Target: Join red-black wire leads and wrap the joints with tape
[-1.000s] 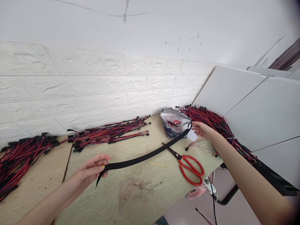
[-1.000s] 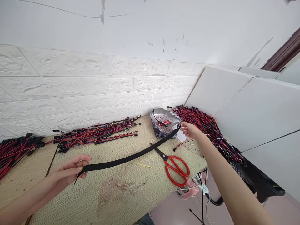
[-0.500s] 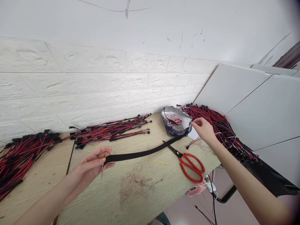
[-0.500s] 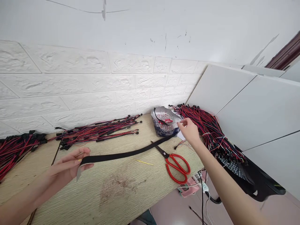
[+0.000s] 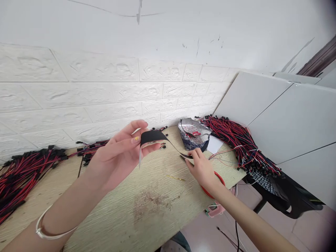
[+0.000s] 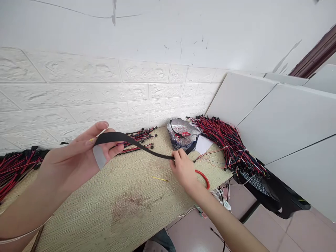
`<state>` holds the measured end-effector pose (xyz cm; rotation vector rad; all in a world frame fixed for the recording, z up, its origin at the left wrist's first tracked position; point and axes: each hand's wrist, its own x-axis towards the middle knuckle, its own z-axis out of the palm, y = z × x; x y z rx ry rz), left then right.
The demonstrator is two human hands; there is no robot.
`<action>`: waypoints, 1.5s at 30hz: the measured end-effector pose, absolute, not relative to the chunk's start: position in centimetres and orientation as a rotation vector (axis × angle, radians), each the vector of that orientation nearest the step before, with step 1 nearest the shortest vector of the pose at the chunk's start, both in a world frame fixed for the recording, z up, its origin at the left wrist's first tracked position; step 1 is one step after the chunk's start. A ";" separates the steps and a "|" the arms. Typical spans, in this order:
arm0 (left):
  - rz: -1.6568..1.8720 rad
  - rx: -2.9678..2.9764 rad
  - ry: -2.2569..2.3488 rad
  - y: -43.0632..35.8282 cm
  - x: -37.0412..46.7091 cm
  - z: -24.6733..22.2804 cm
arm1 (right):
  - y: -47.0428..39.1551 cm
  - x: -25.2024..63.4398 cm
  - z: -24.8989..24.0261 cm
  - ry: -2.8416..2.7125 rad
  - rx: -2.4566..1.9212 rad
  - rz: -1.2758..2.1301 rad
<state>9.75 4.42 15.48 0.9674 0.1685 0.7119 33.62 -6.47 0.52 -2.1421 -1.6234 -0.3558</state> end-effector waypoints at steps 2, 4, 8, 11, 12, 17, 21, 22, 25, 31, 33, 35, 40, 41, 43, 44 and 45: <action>0.724 0.981 0.157 4.4 9.7 15.8 | -6.9 35.0 0.2 -1.515 -2.178 -0.351; 0.723 0.984 0.141 4.4 9.7 15.8 | -7.3 36.7 0.1 -1.417 -2.201 -0.338; 0.725 0.949 0.153 3.9 9.8 15.7 | -7.7 40.1 0.5 -1.242 -2.233 -0.291; 0.747 0.942 0.181 3.3 10.0 16.0 | -7.6 41.7 0.6 -1.152 -2.207 -0.157; 0.758 0.951 0.190 3.1 10.0 16.1 | -7.6 41.9 0.6 -1.127 -2.187 -0.091; 0.763 1.008 0.168 3.4 10.1 17.0 | -7.4 40.6 -0.1 -0.959 -2.007 0.392; 0.758 1.041 0.127 3.5 9.9 17.4 | -6.9 39.4 0.1 -0.781 -1.739 0.804; 0.753 1.049 0.128 3.4 9.9 17.5 | -6.7 39.3 0.4 -0.733 -1.667 0.855; 0.690 1.079 0.128 3.2 9.4 17.6 | -5.8 39.9 1.5 -0.599 -1.490 0.917; 0.689 1.111 0.171 3.4 8.2 16.4 | -3.1 42.4 3.9 -0.447 -1.328 0.957; 0.696 1.114 0.196 3.8 7.8 15.5 | -2.2 43.3 4.5 -0.416 -1.323 0.981; 0.693 1.110 0.224 4.2 7.5 14.3 | -1.4 44.3 4.8 -0.379 -1.340 0.996; 0.631 1.113 0.329 5.0 7.1 10.5 | -0.1 47.2 3.9 -0.288 -1.468 0.962; 0.612 1.110 0.359 5.0 7.1 9.6 | 0.0 47.7 3.5 -0.278 -1.496 0.949; 0.572 1.093 0.421 4.8 7.1 8.0 | 0.2 48.7 3.0 -0.266 -1.541 0.924; 0.548 1.078 0.452 4.7 7.1 7.2 | 0.3 49.2 2.8 -0.264 -1.559 0.913; 0.525 1.059 0.480 4.4 7.1 6.5 | 0.3 49.7 2.7 -0.266 -1.573 0.904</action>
